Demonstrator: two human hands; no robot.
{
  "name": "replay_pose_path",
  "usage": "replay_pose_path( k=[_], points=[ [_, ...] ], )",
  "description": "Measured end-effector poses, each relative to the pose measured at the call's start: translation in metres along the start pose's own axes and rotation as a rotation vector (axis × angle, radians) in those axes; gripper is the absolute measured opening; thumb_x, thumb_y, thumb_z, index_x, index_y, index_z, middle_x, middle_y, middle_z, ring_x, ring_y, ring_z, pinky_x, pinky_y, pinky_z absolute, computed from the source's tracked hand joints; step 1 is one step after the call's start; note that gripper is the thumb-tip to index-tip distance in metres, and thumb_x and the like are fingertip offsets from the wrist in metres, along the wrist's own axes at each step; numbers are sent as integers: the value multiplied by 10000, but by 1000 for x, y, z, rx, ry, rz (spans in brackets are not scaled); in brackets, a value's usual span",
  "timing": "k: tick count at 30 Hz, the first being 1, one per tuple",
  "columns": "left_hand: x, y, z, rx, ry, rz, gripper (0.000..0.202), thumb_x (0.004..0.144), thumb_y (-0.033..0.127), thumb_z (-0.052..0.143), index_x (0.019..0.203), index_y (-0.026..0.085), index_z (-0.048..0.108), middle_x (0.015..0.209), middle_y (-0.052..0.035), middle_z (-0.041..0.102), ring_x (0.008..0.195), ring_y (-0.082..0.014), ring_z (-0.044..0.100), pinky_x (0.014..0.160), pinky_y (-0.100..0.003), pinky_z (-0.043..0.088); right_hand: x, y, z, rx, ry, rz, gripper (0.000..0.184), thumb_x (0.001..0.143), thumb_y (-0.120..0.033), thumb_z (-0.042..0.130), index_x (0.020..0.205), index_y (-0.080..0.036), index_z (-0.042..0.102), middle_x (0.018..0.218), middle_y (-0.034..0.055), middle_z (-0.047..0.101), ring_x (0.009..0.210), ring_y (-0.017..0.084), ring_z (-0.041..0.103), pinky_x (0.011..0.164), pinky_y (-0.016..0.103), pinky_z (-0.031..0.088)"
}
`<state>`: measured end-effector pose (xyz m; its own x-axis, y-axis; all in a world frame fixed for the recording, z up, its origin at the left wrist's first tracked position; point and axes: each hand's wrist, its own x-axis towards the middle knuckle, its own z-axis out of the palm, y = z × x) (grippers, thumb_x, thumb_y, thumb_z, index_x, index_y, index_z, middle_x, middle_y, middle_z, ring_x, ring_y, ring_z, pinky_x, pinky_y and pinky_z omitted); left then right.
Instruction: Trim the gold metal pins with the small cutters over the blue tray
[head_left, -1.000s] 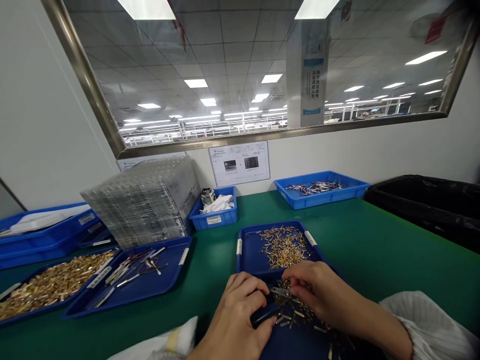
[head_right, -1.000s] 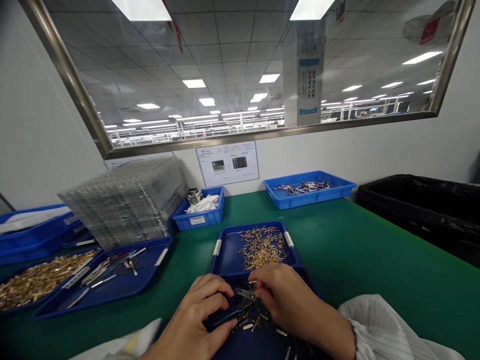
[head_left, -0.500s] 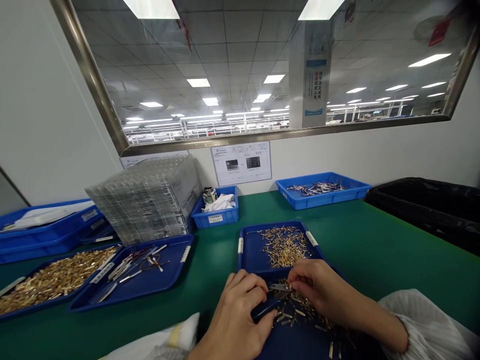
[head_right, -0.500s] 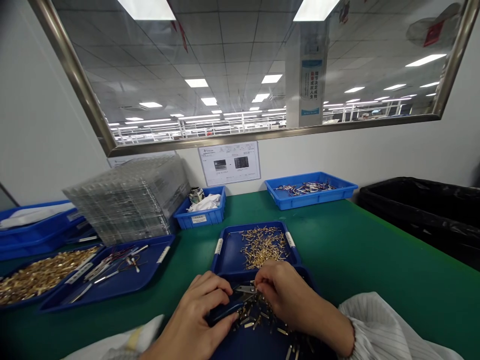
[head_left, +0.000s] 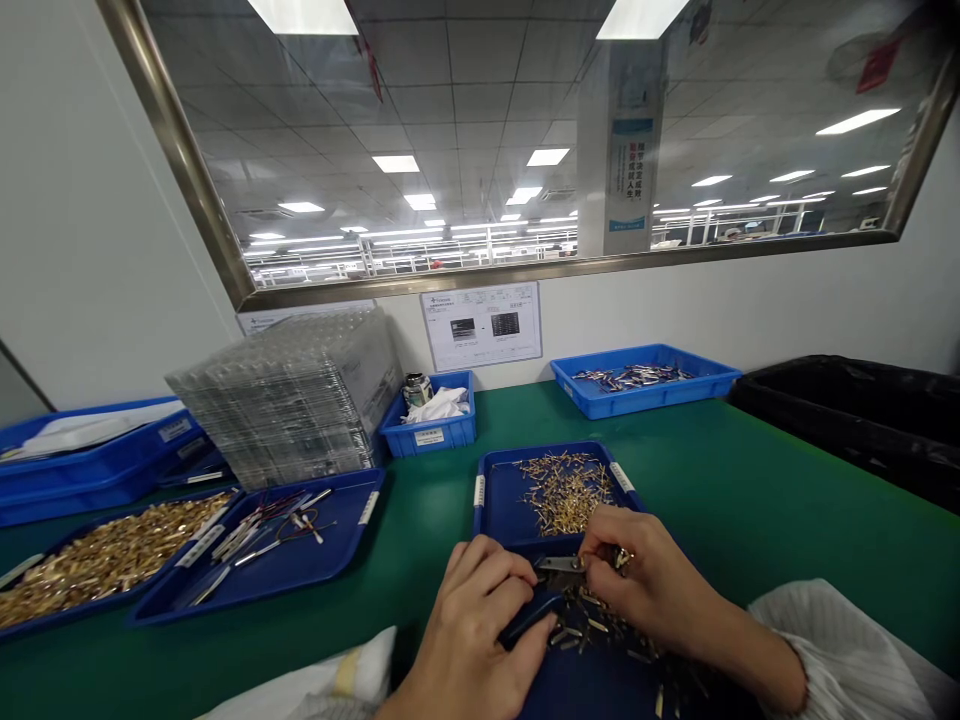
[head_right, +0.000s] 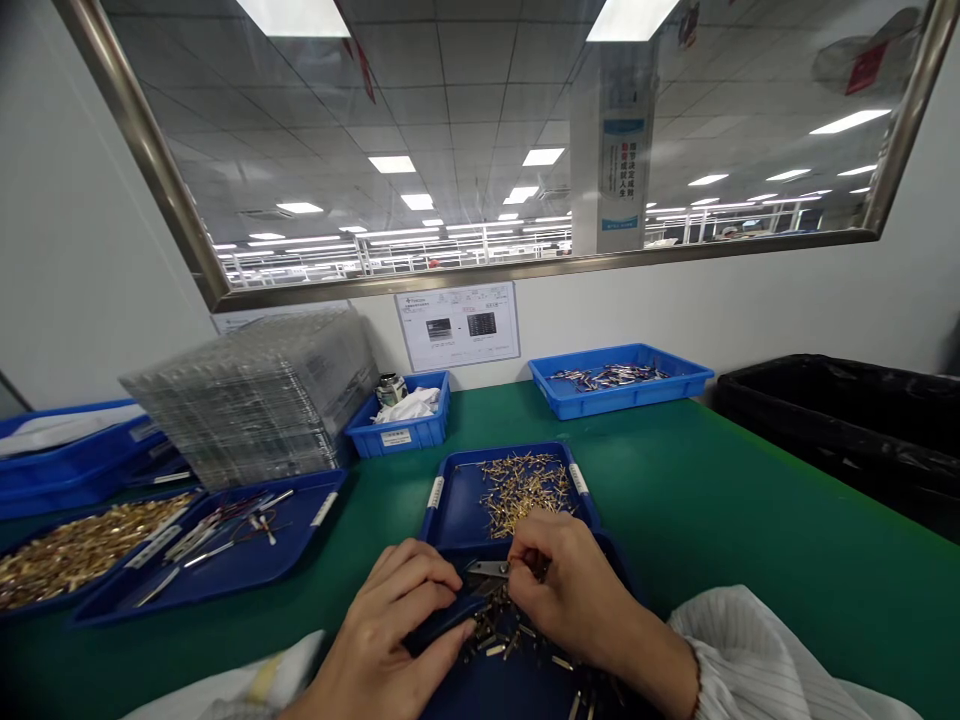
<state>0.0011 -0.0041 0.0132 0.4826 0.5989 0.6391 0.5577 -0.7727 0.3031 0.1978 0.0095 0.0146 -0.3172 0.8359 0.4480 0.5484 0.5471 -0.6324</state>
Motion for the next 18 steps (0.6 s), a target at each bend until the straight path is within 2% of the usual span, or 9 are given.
replay_pose_path(
  k=[3,7,9,11,14,18],
  points=[
    [0,0,1,-44,44,-22,82,706,93,619,681,162,582,792,-35,627,747,-196,548,678,-366,417,2,0,-1,139,29,57,160,679,-48,446,573,-163,482,602,-14,511,592,118,466,555,226,333],
    [0,0,3,-140,42,-142,117,665,91,655,637,159,565,814,-30,622,733,-177,576,694,-346,446,6,7,-1,402,-44,210,143,699,-102,462,570,-164,465,567,-31,470,537,97,417,509,206,323],
    [0,-1,4,-169,7,-188,131,647,83,664,619,159,561,812,-24,621,721,-167,583,680,-325,457,6,9,-1,419,-92,232,133,693,-97,453,579,-164,465,560,-36,458,522,92,404,496,201,319],
    [0,-2,4,-170,-45,-207,141,632,72,665,606,159,557,799,-19,621,717,-163,583,662,-309,460,4,9,-2,310,-137,188,128,673,-67,437,600,-163,481,580,-29,486,541,98,430,511,204,329],
    [-1,-4,4,-133,-117,-175,152,621,69,665,606,159,544,777,-8,621,717,-162,574,678,-318,457,0,6,-4,65,-200,45,150,638,-30,435,627,-167,494,629,-22,532,582,105,468,541,208,332],
    [-1,-4,1,-46,-176,-84,122,659,100,650,621,163,553,801,-9,624,739,-177,554,729,-369,445,-4,5,-4,-144,-189,-81,154,619,-21,474,647,-171,495,660,-24,549,648,116,486,631,225,341]
  ],
)
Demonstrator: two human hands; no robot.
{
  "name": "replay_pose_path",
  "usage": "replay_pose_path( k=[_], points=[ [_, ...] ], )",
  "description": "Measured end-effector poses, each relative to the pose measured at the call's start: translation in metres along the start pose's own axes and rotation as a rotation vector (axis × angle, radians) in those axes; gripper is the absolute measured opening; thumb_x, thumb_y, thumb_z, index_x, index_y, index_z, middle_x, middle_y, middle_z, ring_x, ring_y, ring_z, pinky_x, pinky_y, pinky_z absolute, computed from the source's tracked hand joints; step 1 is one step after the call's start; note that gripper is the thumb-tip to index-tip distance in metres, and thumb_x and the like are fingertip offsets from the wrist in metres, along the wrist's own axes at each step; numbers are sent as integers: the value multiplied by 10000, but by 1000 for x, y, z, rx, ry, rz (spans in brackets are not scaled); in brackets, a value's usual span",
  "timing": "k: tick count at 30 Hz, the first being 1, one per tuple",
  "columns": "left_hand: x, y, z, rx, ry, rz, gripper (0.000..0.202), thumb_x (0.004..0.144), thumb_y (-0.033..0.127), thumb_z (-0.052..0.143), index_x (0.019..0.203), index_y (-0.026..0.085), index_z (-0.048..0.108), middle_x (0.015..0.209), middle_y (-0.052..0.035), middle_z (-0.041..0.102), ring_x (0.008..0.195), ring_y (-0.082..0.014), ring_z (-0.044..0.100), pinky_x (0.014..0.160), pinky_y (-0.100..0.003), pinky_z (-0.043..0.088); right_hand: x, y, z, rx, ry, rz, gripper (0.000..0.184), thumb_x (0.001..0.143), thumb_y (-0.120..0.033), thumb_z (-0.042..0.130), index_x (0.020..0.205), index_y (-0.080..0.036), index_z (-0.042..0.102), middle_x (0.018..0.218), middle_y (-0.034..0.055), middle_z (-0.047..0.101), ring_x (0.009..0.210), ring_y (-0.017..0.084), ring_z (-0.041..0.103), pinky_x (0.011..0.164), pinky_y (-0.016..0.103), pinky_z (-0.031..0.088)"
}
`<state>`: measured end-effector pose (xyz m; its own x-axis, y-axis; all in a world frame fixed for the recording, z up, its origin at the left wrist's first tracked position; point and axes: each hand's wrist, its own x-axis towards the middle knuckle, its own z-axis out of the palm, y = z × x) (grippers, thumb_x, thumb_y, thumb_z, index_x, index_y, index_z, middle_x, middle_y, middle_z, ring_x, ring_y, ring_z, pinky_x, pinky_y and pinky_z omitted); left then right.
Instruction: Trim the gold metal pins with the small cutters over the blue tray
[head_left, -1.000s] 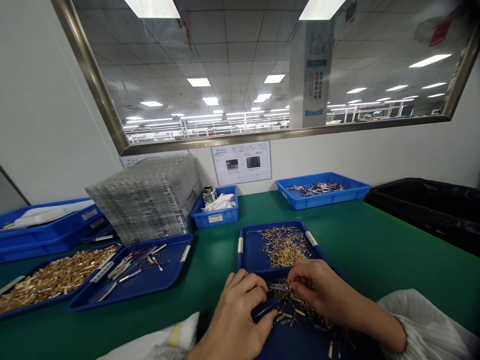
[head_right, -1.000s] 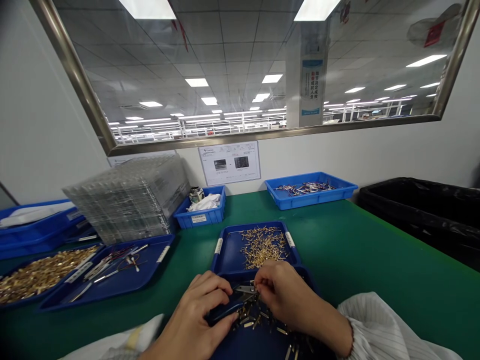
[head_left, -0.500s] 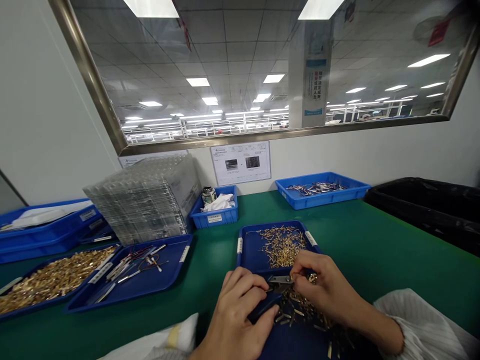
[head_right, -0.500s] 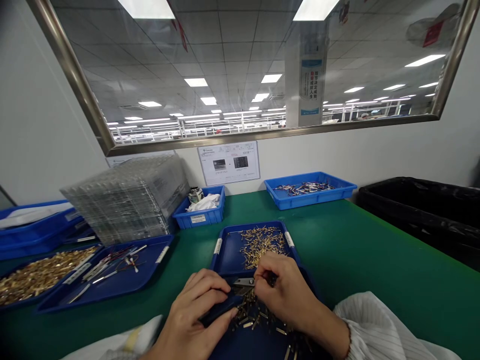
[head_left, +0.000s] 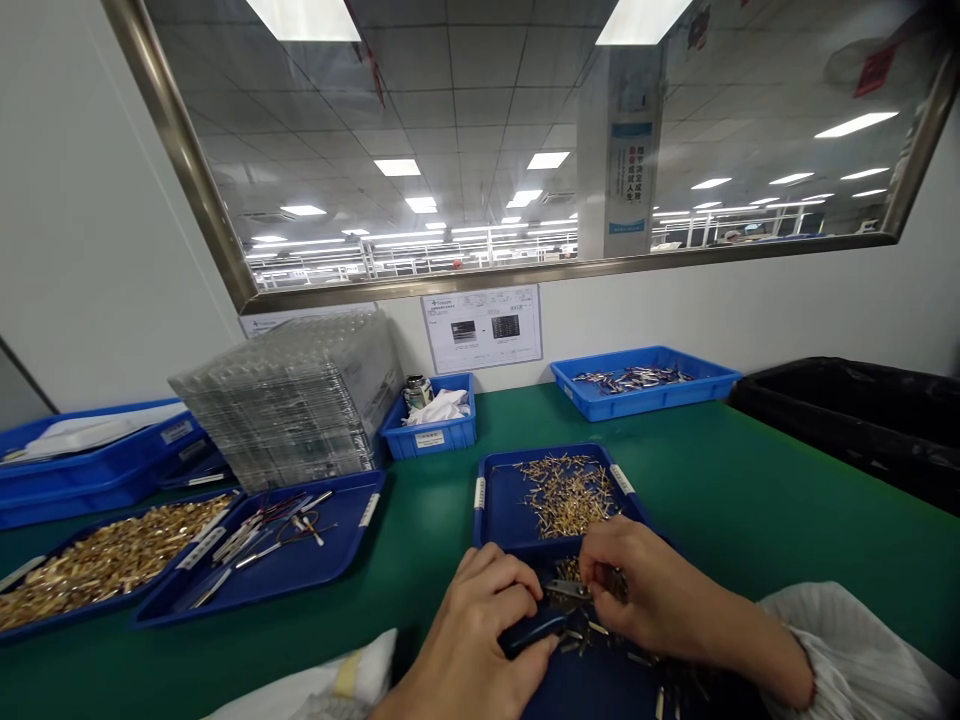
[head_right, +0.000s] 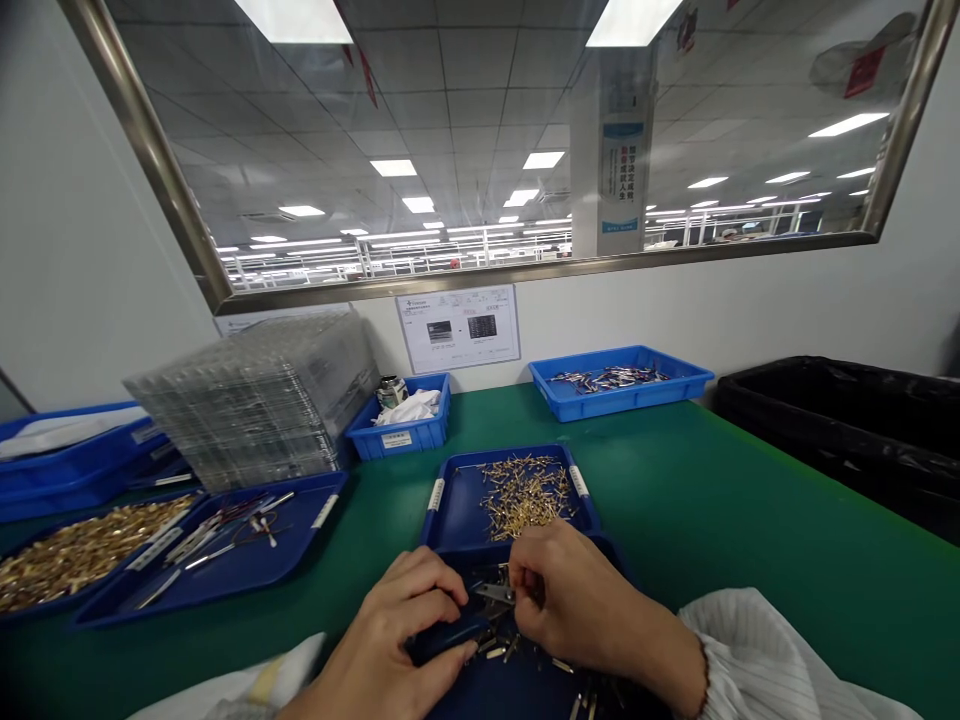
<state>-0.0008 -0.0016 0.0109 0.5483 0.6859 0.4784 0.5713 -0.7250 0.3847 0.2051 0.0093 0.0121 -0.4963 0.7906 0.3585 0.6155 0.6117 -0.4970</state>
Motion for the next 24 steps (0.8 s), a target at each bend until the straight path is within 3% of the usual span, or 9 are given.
replay_pose_path(
  k=[8,11,15,18,21,24],
  points=[
    [0,5,-5,126,-56,118,56,722,127,618,688,169,602,836,-38,636,829,-221,540,801,-424,435,4,2,4,-160,5,-31,161,619,-45,516,548,-165,435,567,-35,505,597,110,445,641,236,325],
    [1,4,-4,118,-30,111,39,725,139,619,709,174,610,829,-34,636,809,-217,540,785,-430,435,2,1,-1,-125,-9,-13,158,653,-55,525,566,-166,454,584,-33,517,622,111,474,647,228,340],
    [3,4,-3,63,-30,70,69,696,128,641,677,172,592,810,-19,629,773,-195,549,735,-390,443,0,4,-8,22,-120,-22,114,754,-109,524,663,-178,531,678,-23,576,640,106,519,603,204,363],
    [3,1,-2,47,-4,33,106,673,108,646,640,164,563,802,-19,620,772,-188,557,714,-367,444,3,9,-14,38,-1,38,146,794,-71,471,766,-181,563,744,-5,596,672,117,534,608,215,377],
    [4,-2,-1,68,64,-20,124,683,109,621,609,164,537,794,-30,616,766,-192,563,695,-365,451,5,16,-22,11,126,144,178,771,-89,534,919,-182,566,859,23,599,763,151,546,665,247,402],
    [5,-3,0,87,99,-65,125,678,107,612,605,168,532,791,-32,621,761,-201,568,686,-375,457,0,21,-30,29,-59,174,306,658,-187,707,937,-208,583,909,15,592,834,184,548,704,263,421]
  ],
)
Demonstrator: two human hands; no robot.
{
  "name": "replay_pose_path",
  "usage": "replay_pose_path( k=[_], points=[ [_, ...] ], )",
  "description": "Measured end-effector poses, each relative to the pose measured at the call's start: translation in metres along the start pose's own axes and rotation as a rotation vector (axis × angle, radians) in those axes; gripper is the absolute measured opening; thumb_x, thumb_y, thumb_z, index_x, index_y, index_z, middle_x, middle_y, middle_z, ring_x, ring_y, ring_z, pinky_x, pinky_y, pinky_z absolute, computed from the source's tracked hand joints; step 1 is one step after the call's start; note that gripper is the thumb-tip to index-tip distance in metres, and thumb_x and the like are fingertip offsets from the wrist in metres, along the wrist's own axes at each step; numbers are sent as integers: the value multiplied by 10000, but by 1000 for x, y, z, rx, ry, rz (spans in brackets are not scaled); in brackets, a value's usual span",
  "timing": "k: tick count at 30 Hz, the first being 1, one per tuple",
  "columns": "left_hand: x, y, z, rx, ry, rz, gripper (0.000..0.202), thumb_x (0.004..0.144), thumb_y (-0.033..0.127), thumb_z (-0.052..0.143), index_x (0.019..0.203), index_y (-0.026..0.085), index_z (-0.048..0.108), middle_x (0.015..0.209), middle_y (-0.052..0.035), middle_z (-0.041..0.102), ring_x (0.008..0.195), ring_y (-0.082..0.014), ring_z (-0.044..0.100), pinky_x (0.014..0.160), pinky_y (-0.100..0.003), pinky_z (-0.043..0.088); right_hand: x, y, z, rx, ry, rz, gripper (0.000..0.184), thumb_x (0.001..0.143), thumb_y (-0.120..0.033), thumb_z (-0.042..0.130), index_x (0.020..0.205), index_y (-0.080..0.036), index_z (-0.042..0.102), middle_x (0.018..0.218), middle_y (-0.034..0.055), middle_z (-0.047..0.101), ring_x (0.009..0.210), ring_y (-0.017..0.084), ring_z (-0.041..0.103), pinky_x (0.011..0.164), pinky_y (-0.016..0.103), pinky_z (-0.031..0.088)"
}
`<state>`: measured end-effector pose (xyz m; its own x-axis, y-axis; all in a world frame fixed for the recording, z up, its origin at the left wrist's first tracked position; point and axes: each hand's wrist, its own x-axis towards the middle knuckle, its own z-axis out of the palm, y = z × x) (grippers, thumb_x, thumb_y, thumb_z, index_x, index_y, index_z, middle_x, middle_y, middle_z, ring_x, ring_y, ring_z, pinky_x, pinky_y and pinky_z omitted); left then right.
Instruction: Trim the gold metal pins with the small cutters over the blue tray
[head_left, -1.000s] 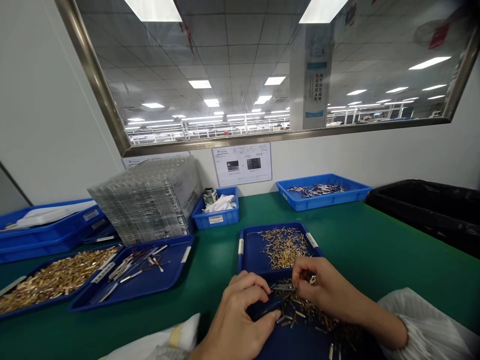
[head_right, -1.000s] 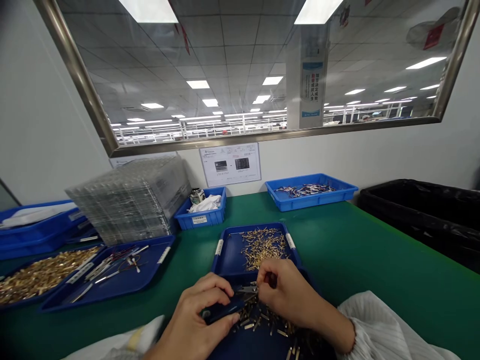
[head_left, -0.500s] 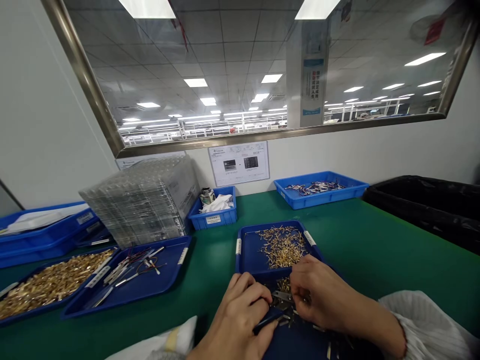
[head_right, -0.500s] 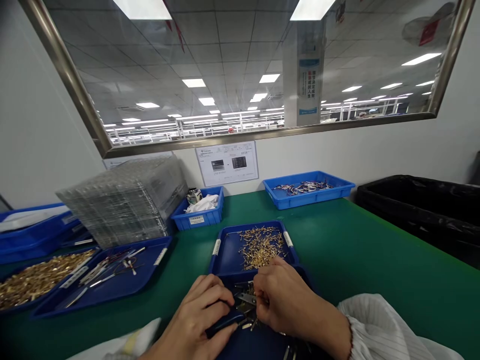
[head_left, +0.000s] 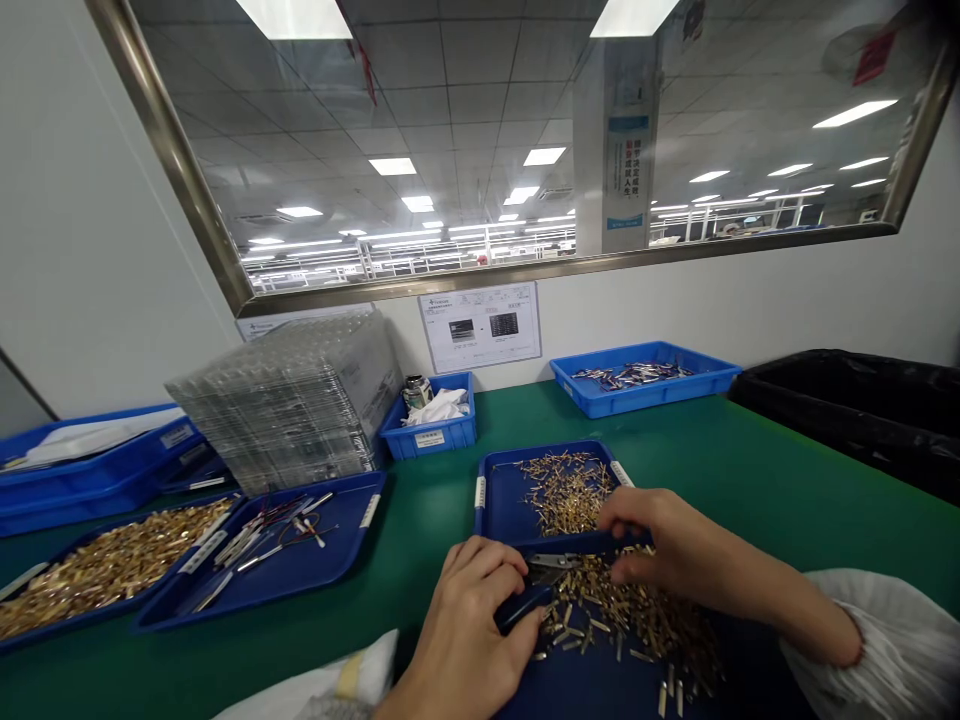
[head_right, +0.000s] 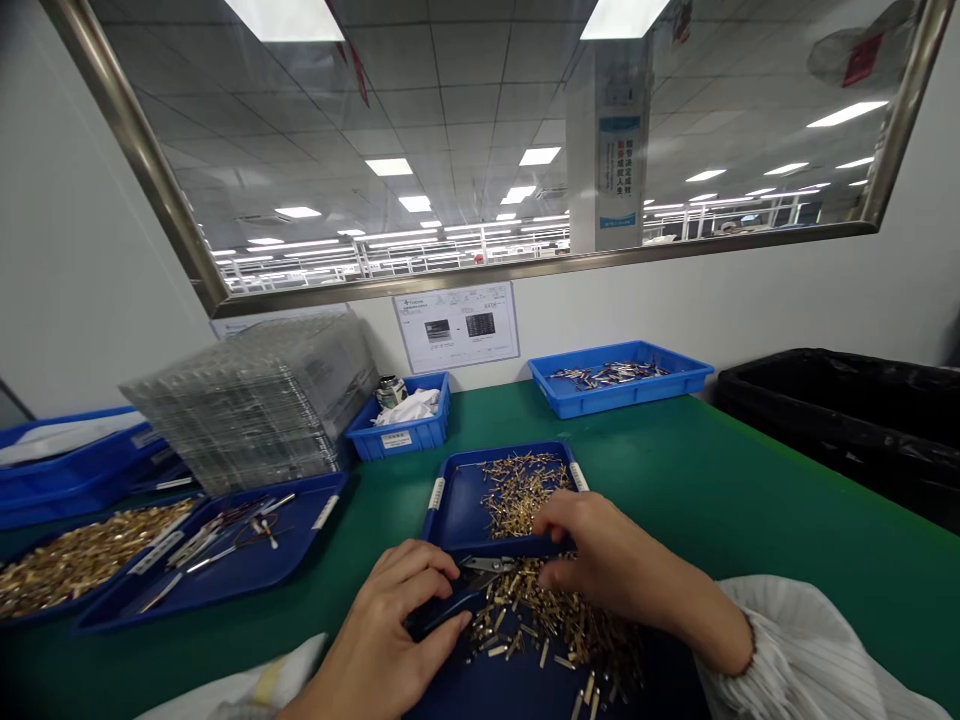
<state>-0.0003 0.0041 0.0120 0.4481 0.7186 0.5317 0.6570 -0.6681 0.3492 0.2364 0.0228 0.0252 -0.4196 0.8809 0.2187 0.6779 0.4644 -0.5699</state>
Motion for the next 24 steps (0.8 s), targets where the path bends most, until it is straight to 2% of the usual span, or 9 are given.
replay_pose_path(
  k=[4,7,8,10,13,16,18,20,24],
  points=[
    [0,0,0,21,24,-30,122,663,101,616,608,172,535,791,-25,632,757,-206,574,692,-387,459,-10,3,2,2,-275,-113,789,398,-222,840,1122,-237,527,1113,35,518,1017,243,496,890,322,381],
    [-1,0,0,21,33,-45,119,661,103,622,610,173,539,793,-24,635,762,-209,577,695,-393,460,-13,5,10,-47,-335,-131,939,362,-191,842,1220,-261,468,1157,43,492,1079,277,462,978,394,291],
    [-1,0,0,20,32,-50,120,660,103,623,610,172,540,796,-24,635,764,-210,577,695,-394,459,-13,5,13,-57,-323,-123,918,397,-172,835,1230,-270,460,1155,40,498,1077,270,466,971,386,297],
    [-1,0,0,21,22,-55,121,659,105,626,607,172,540,799,-25,635,767,-211,576,693,-392,460,-10,5,17,-76,-272,-104,752,517,-115,785,1192,-275,494,1100,24,537,1009,227,512,886,319,367],
    [-1,-1,1,27,13,-59,117,670,119,625,611,173,540,806,-29,634,772,-213,573,692,-389,460,-3,3,21,-131,-195,-102,393,664,-49,659,1000,-245,603,940,4,596,862,175,565,732,250,398],
    [-2,-3,2,32,13,-55,108,678,126,622,624,170,539,811,-32,633,772,-212,572,699,-394,461,2,0,25,-178,-136,-117,152,754,-92,585,838,-208,638,828,9,611,777,166,579,673,249,385],
    [-2,-3,2,40,13,-52,109,676,125,623,628,170,536,813,-34,634,773,-213,572,697,-393,464,3,0,27,-178,-102,-125,122,802,-125,539,792,-194,638,786,15,612,734,160,577,647,248,381],
    [-3,-3,2,48,16,-56,111,671,126,627,628,171,534,812,-33,634,773,-214,572,695,-392,467,4,-1,28,-150,-77,-143,182,830,-116,487,732,-179,626,737,17,603,692,148,565,631,243,379],
    [-2,-2,2,45,9,-71,118,659,117,631,627,174,532,815,-28,632,777,-217,569,701,-400,463,6,-3,27,-23,-21,-172,220,831,-91,463,673,-161,598,713,18,594,675,133,547,624,226,389]
  ],
)
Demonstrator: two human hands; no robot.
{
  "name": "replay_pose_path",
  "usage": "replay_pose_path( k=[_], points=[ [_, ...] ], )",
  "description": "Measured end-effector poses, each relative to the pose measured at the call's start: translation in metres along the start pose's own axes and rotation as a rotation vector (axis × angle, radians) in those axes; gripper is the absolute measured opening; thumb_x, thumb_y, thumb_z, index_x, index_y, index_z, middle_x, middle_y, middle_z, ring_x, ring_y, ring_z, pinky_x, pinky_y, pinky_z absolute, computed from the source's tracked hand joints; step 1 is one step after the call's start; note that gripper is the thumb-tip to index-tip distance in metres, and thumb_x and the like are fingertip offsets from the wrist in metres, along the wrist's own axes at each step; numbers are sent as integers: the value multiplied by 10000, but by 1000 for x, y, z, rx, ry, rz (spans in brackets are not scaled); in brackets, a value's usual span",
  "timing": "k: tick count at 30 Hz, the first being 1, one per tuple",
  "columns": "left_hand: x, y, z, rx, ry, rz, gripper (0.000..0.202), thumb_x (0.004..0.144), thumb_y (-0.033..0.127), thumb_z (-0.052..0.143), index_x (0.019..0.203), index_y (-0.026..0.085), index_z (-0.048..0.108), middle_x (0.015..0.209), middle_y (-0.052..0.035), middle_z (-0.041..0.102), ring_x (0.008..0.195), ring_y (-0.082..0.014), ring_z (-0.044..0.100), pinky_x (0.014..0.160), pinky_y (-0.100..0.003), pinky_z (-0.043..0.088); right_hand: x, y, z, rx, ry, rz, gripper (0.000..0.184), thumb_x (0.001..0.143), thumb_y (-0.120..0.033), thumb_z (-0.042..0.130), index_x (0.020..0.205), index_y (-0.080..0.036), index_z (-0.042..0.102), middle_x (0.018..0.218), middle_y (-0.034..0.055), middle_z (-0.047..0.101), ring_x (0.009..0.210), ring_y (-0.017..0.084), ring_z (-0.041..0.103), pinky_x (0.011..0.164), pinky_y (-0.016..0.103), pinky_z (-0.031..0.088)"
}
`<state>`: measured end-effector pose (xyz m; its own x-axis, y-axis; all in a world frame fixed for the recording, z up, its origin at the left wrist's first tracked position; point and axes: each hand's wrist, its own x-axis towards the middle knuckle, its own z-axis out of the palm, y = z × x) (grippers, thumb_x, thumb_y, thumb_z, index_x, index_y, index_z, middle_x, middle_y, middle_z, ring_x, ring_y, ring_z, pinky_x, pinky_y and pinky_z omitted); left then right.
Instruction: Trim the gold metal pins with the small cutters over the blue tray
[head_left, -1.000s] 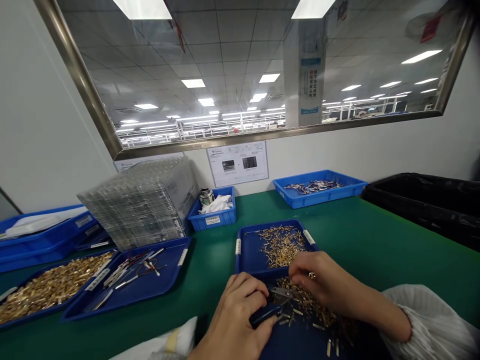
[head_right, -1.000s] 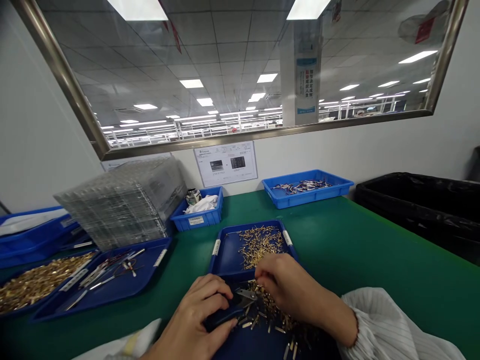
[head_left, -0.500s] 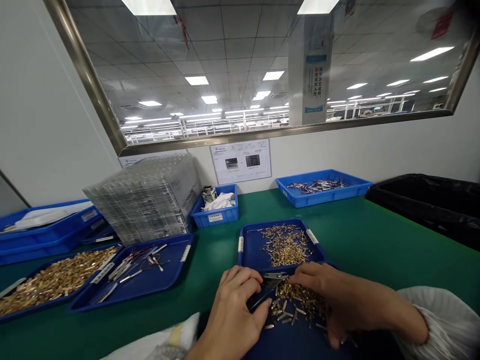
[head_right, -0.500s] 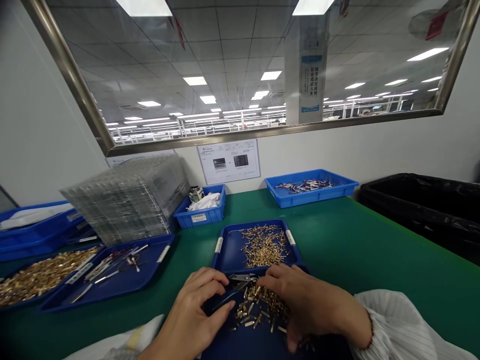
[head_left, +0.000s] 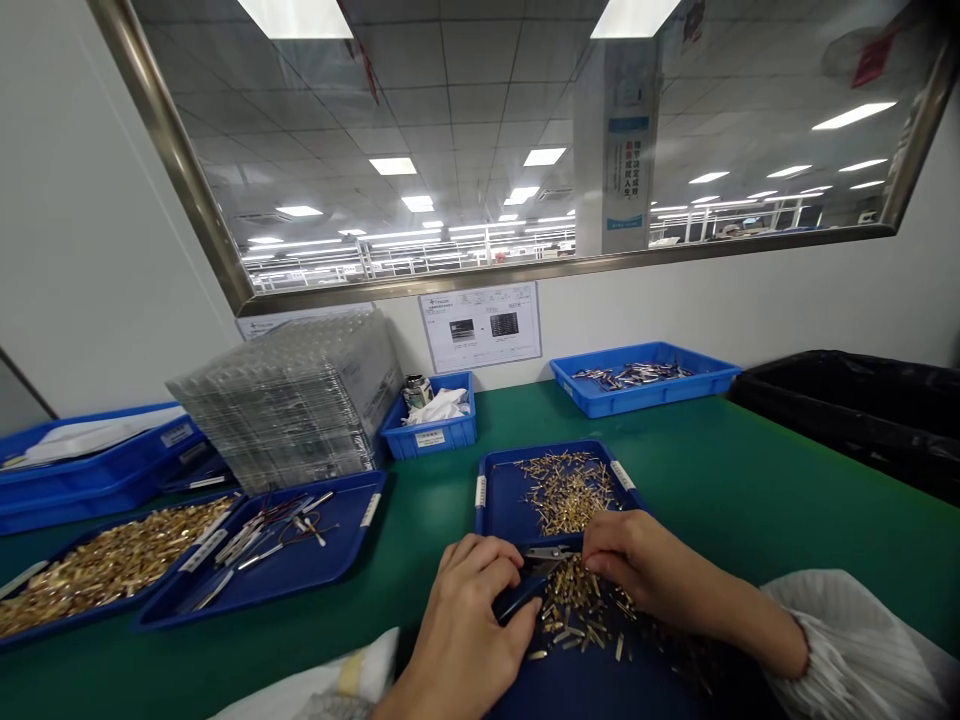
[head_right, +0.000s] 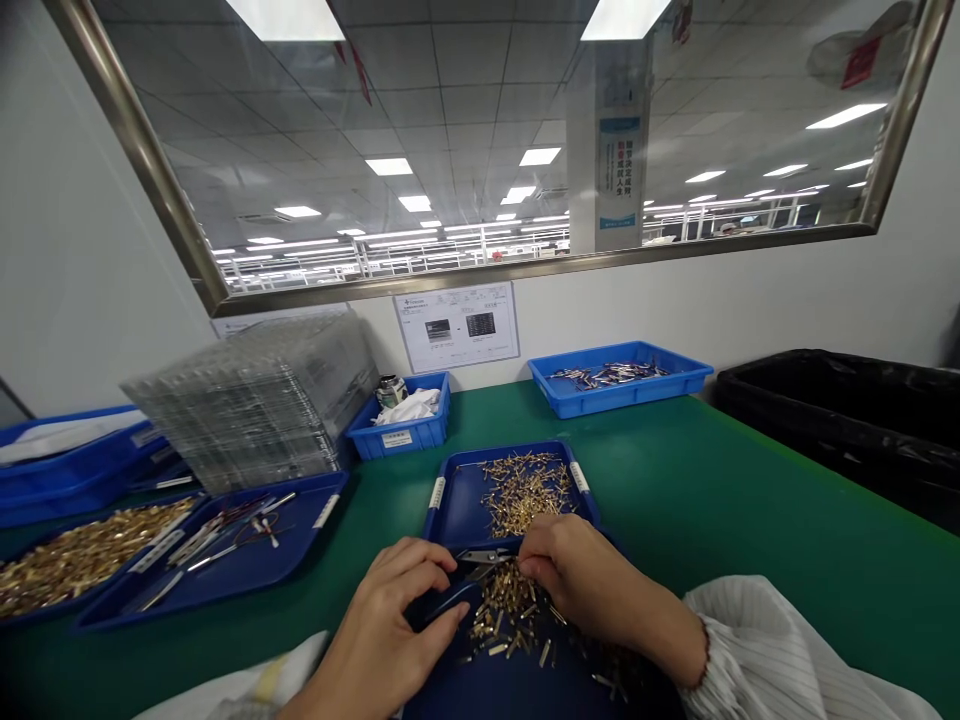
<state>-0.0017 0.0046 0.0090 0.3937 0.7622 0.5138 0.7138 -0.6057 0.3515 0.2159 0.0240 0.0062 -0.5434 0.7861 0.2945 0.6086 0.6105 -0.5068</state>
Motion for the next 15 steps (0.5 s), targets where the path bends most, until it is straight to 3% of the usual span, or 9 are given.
replay_pose_path(
  k=[5,15],
  points=[
    [1,3,-1,-69,-49,11,147,656,92,632,600,169,519,804,-22,622,773,-204,568,709,-387,455,2,-7,-4,124,79,46,170,822,-142,520,683,-162,616,673,2,608,619,116,538,574,208,378],
    [-2,5,-1,-162,-77,84,158,645,78,657,621,173,532,815,-13,618,795,-186,562,730,-351,447,1,-12,1,121,129,41,147,815,-135,536,702,-156,627,674,8,612,617,116,534,572,211,368]
  ],
)
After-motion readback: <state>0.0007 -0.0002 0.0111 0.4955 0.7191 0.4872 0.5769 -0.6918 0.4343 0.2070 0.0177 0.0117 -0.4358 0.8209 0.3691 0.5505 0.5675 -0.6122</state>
